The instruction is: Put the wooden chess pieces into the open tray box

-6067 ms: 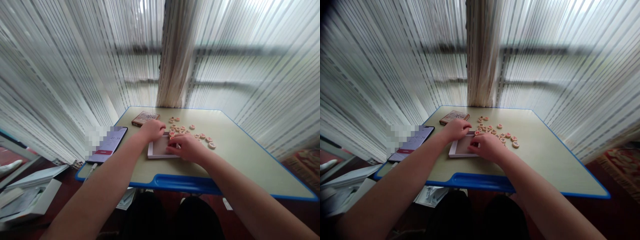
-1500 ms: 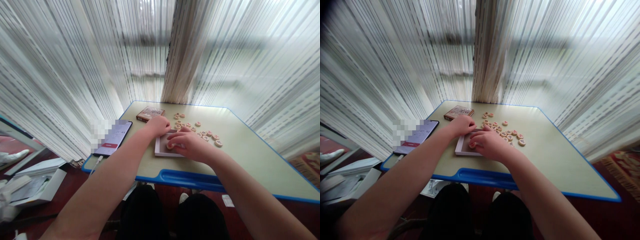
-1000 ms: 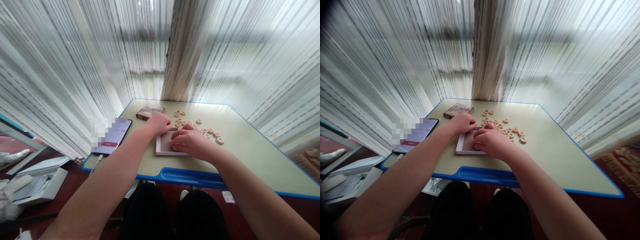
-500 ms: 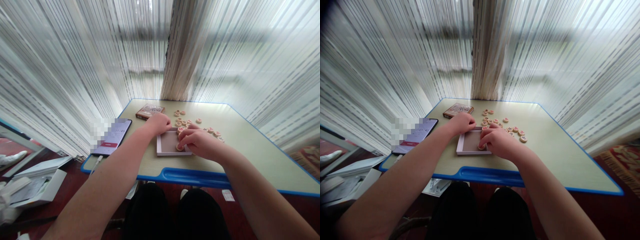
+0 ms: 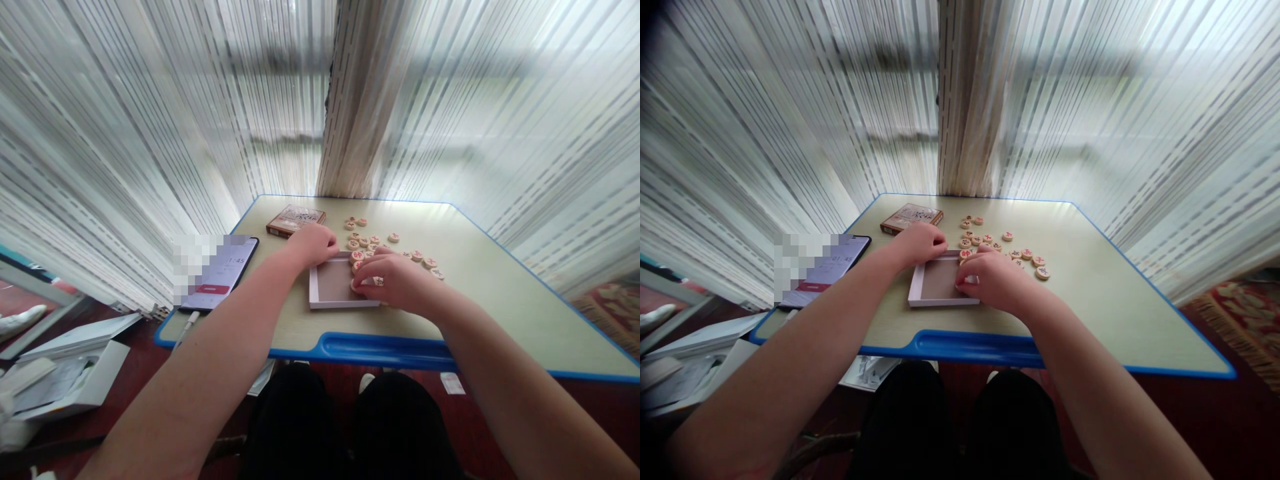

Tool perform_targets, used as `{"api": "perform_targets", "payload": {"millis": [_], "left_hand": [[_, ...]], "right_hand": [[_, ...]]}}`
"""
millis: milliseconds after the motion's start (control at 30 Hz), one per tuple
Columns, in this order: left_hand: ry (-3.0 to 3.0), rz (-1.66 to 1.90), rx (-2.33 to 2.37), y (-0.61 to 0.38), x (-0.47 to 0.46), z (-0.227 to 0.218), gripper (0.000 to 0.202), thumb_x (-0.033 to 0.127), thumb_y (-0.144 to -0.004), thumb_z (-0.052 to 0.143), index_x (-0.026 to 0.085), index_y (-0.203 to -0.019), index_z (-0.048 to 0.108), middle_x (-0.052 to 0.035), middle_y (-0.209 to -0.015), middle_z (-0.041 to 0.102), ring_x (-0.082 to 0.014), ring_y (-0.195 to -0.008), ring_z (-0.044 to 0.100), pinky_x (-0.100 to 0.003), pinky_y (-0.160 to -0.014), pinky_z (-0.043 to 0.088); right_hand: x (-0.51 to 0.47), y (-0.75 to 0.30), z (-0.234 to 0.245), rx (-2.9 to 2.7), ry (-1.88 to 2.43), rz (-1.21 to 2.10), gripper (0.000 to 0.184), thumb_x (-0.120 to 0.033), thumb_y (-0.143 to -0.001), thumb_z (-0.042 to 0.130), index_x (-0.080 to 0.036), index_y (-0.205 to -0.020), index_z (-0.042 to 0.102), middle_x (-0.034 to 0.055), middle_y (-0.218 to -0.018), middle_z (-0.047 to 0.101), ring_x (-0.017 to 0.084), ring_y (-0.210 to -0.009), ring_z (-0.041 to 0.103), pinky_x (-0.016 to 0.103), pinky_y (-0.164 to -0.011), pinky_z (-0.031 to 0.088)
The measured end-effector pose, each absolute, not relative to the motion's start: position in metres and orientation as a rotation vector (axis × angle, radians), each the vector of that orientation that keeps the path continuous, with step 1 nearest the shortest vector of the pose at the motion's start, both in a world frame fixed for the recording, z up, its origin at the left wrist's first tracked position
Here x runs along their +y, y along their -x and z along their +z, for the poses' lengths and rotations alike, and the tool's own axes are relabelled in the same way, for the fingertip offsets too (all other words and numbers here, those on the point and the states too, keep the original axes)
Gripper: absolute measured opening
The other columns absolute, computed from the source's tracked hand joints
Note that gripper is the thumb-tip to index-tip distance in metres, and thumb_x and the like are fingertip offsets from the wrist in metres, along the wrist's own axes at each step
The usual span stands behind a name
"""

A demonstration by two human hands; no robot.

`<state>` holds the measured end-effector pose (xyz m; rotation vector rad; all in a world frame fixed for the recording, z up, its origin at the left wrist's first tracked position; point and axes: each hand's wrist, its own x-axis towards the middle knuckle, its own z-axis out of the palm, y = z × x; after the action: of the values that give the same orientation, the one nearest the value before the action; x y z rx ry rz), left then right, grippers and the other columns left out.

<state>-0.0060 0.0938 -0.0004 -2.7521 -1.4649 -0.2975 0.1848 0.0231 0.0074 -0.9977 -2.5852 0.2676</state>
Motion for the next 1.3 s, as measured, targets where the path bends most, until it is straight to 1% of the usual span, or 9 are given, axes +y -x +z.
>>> {"api": "perform_targets", "payload": {"millis": [200, 333, 533, 733, 900, 1067, 1167, 1233, 1300], "left_hand": [[2.754, -0.298, -1.476, 0.007, 0.092, 0.000, 0.037, 0.032, -0.081, 0.040, 0.014, -0.078, 0.073, -0.0096, -0.080, 0.071, -0.0181, -0.070, 0.058, -0.028, -0.065, 0.040], [2.759, -0.307, -1.491, 0.007, 0.092, -0.001, 0.037, 0.032, -0.081, 0.040, 0.014, -0.078, 0.073, -0.0098, -0.079, 0.071, -0.0185, -0.070, 0.058, -0.028, -0.065, 0.040], [2.762, -0.298, -1.487, 0.007, 0.092, -0.001, 0.037, 0.032, -0.081, 0.041, 0.014, -0.078, 0.073, -0.0102, -0.080, 0.071, -0.0191, -0.071, 0.059, -0.029, -0.065, 0.040], [2.761, -0.300, -1.506, 0.006, 0.090, 0.000, 0.036, 0.032, -0.081, 0.041, 0.014, -0.077, 0.073, -0.0096, -0.078, 0.071, -0.0179, -0.068, 0.058, -0.028, -0.063, 0.039], [2.759, -0.290, -1.504, 0.007, 0.092, -0.001, 0.036, 0.033, -0.081, 0.041, 0.014, -0.079, 0.072, -0.0097, -0.080, 0.071, -0.0186, -0.071, 0.059, -0.028, -0.064, 0.040], [2.762, -0.279, -1.462, 0.006, 0.090, 0.000, 0.042, 0.038, -0.085, 0.038, 0.014, -0.079, 0.072, -0.0109, -0.082, 0.071, -0.0198, -0.074, 0.060, -0.029, -0.065, 0.040], [2.777, -0.288, -1.483, 0.005, 0.087, 0.003, 0.049, 0.045, -0.087, 0.035, 0.014, -0.077, 0.071, -0.0111, -0.081, 0.070, -0.0209, -0.075, 0.060, -0.029, -0.065, 0.040], [2.822, -0.313, -1.527, 0.004, 0.084, 0.005, 0.051, 0.052, -0.085, 0.036, 0.014, -0.083, 0.070, -0.0099, -0.082, 0.069, -0.0211, -0.077, 0.060, -0.029, -0.066, 0.041], [2.884, -0.349, -1.569, 0.004, 0.082, 0.006, 0.051, 0.055, -0.081, 0.041, 0.016, -0.098, 0.068, -0.0085, -0.088, 0.069, -0.0208, -0.080, 0.061, -0.028, -0.067, 0.042]], "right_hand": [[0.024, -0.188, 0.005, -2.603, 1.037, 0.185, 0.014, -0.021, -0.079, 0.062, -0.023, -0.082, 0.076, 0.0049, -0.084, 0.072, 0.019, -0.079, 0.055, 0.031, -0.074, 0.043], [0.027, -0.190, 0.003, -2.616, 1.064, 0.185, 0.012, -0.022, -0.078, 0.064, -0.024, -0.080, 0.076, 0.0052, -0.084, 0.068, 0.019, -0.081, 0.056, 0.030, -0.073, 0.043], [0.025, -0.188, 0.004, -2.555, 1.166, 0.154, 0.010, -0.021, -0.076, 0.064, -0.021, -0.075, 0.074, 0.0058, -0.084, 0.063, 0.017, -0.077, 0.056, 0.028, -0.070, 0.043], [0.023, -0.186, 0.006, -2.559, 1.178, 0.147, 0.010, -0.020, -0.075, 0.063, -0.020, -0.072, 0.072, 0.0062, -0.081, 0.063, 0.018, -0.079, 0.056, 0.029, -0.072, 0.044], [0.023, -0.187, 0.007, -2.566, 1.166, 0.148, 0.011, -0.022, -0.076, 0.062, -0.020, -0.073, 0.072, 0.0064, -0.080, 0.062, 0.018, -0.079, 0.056, 0.029, -0.072, 0.044], [0.023, -0.188, 0.007, -2.511, 1.128, 0.076, 0.015, -0.024, -0.080, 0.057, -0.019, -0.077, 0.071, 0.0059, -0.079, 0.062, 0.017, -0.076, 0.056, 0.029, -0.071, 0.042], [0.025, -0.188, 0.007, -2.380, 1.240, -0.029, 0.019, -0.024, -0.082, 0.053, -0.019, -0.077, 0.070, 0.0069, -0.077, 0.063, 0.018, -0.075, 0.055, 0.031, -0.072, 0.042], [0.027, -0.189, 0.008, -2.296, 1.358, -0.078, 0.020, -0.024, -0.082, 0.052, -0.018, -0.080, 0.070, 0.0078, -0.078, 0.063, 0.019, -0.075, 0.055, 0.032, -0.071, 0.042], [0.030, -0.191, 0.009, -2.239, 1.464, -0.100, 0.021, -0.025, -0.082, 0.051, -0.018, -0.082, 0.071, 0.0080, -0.079, 0.065, 0.019, -0.074, 0.056, 0.031, -0.067, 0.042]]}}
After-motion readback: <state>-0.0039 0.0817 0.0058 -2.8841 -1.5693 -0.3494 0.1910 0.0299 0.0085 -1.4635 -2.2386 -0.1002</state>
